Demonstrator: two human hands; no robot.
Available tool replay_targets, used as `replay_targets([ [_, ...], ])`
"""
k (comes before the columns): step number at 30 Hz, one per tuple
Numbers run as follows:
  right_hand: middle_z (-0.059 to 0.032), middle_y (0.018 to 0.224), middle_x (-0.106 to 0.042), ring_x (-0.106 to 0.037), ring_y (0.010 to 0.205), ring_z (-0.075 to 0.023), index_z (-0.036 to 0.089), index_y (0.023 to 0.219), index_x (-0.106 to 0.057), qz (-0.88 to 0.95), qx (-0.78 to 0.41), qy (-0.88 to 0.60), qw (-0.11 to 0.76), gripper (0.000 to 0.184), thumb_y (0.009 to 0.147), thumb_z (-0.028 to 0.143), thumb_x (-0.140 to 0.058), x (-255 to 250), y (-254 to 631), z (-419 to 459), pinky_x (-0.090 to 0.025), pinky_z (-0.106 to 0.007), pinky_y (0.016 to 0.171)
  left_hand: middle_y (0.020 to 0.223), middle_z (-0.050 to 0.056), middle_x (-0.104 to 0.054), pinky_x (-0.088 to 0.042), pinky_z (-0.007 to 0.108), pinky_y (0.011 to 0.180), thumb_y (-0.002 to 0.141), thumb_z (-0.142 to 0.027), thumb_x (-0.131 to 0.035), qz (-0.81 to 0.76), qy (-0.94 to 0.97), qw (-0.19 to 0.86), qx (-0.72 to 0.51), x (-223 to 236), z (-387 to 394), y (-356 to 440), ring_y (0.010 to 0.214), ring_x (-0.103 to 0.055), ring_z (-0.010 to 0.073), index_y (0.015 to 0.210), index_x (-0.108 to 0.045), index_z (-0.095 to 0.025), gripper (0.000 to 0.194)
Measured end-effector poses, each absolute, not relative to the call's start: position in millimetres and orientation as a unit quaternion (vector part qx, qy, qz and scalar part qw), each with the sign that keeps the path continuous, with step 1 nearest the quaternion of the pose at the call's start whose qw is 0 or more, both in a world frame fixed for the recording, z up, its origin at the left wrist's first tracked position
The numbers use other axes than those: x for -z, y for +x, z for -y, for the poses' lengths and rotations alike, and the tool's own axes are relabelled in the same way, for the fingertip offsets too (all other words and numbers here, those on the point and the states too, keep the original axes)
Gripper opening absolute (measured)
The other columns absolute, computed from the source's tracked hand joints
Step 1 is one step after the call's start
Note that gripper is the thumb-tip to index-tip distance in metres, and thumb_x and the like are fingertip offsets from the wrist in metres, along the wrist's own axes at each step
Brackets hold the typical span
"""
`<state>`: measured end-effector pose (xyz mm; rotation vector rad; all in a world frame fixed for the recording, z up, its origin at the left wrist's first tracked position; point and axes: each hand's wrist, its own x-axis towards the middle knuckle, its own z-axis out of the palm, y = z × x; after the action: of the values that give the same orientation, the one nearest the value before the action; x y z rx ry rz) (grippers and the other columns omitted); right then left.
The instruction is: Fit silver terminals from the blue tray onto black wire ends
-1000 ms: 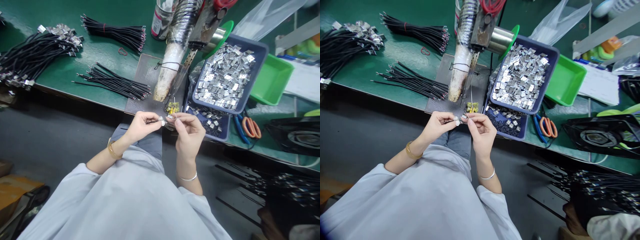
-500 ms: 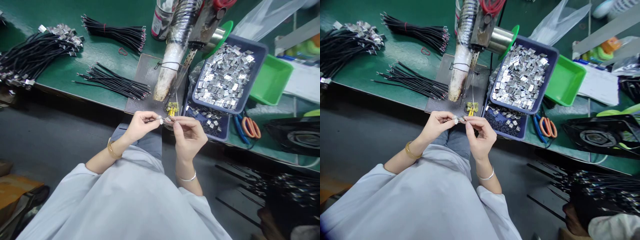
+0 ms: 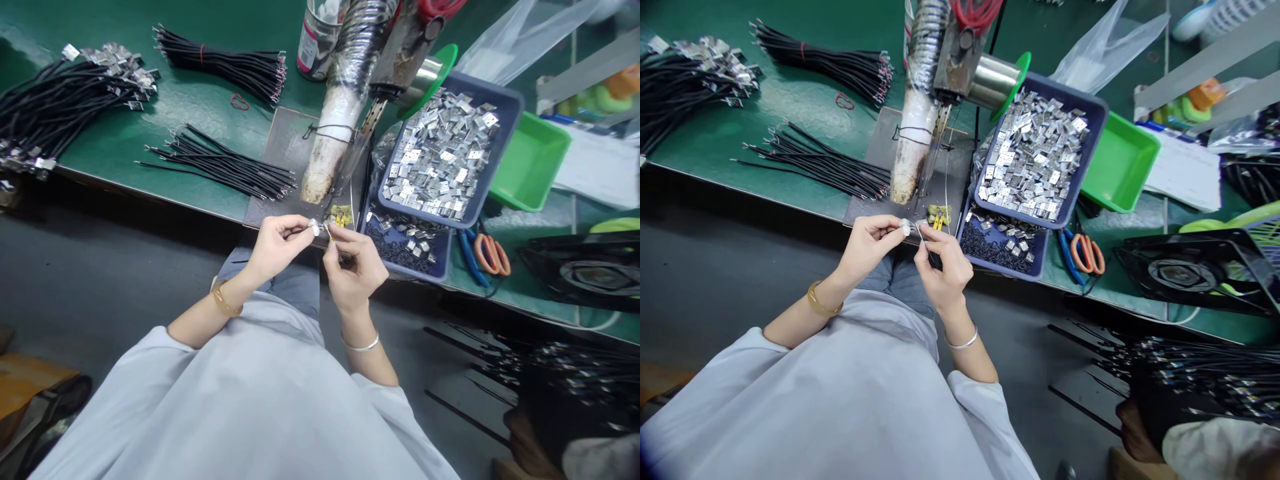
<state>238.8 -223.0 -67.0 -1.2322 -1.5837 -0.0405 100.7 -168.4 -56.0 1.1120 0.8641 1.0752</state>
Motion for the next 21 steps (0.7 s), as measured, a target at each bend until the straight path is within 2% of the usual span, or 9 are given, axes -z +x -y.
replay_targets([
  [10, -0.0087, 0.098, -0.079, -0.077, 0.086, -0.0149, 0.022, 0.087, -0.054, 0.718, 0.117, -0.493, 0.477, 0.021, 0.086, 0.003, -0.063, 63.8, 240.2, 214.2, -0.062, -0.022, 0.075, 0.055, -0.004, -0.048, -0.029, 0.018, 0.049, 0.072, -0.024, -0.070, -0.410, 0.522, 0.566, -0.489, 53.5, 164.3, 106.7, 0.053, -0.035, 0.0055, 0.065, -0.068, -0.013, 0.014],
  [21, -0.0061, 0.097, -0.079, -0.077, 0.083, -0.0151, 0.023, 0.085, -0.052, 0.721, 0.140, -0.491, 0.469, 0.020, 0.088, 0.005, -0.063, 61.2, 240.1, 209.0, -0.062, -0.022, 0.071, 0.055, -0.003, -0.045, -0.027, 0.020, 0.049, 0.072, -0.026, -0.069, -0.419, 0.520, 0.562, -0.489, 48.7, 161.6, 106.8, 0.054, -0.033, 0.0067, 0.062, -0.066, -0.014, 0.016],
])
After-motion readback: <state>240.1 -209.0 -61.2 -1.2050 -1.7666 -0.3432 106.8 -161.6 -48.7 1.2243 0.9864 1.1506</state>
